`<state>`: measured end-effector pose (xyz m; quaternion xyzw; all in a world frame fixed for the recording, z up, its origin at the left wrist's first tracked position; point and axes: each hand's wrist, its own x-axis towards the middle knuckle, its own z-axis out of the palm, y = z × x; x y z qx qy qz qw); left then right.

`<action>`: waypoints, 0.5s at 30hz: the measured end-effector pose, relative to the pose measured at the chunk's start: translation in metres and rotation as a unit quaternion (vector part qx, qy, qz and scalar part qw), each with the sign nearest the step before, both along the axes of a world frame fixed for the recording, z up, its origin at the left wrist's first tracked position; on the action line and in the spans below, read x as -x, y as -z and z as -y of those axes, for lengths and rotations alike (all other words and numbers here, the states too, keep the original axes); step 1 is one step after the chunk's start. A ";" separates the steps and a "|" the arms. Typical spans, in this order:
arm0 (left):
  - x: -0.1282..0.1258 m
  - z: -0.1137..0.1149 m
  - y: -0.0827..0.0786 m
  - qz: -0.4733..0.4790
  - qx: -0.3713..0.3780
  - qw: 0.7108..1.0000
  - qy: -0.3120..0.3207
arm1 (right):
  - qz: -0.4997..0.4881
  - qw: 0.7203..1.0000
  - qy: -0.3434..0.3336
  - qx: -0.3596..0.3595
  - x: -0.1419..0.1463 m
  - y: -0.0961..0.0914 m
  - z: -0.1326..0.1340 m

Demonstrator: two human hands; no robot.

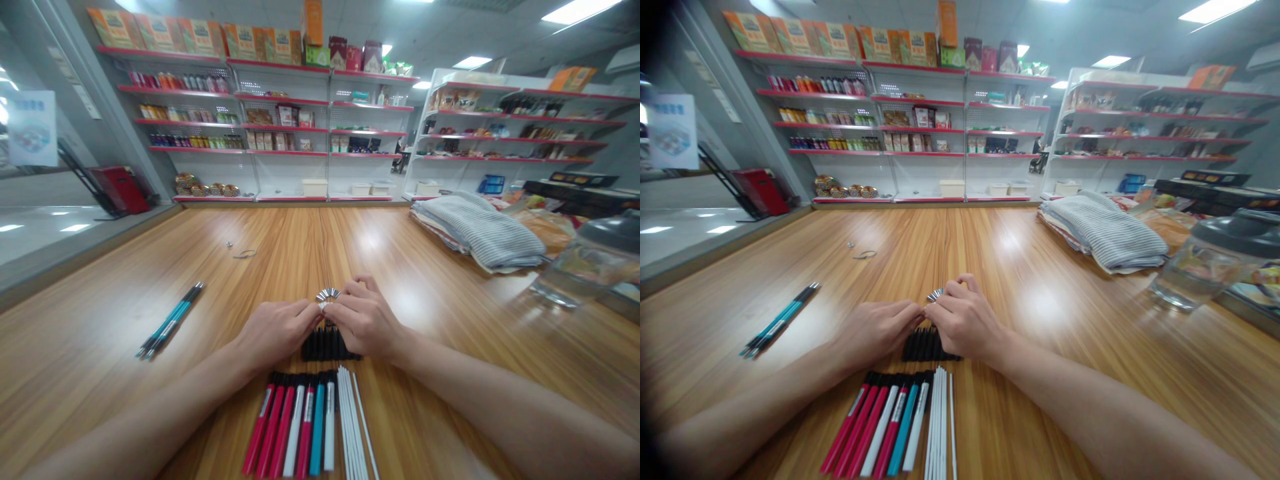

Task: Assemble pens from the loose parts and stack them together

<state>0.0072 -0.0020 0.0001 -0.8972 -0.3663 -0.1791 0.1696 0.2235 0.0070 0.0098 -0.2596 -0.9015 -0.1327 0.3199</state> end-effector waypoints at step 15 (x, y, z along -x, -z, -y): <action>0.003 -0.002 0.002 -0.005 -0.003 1.000 -0.005 | -0.031 0.999 0.006 0.020 -0.003 0.003 -0.005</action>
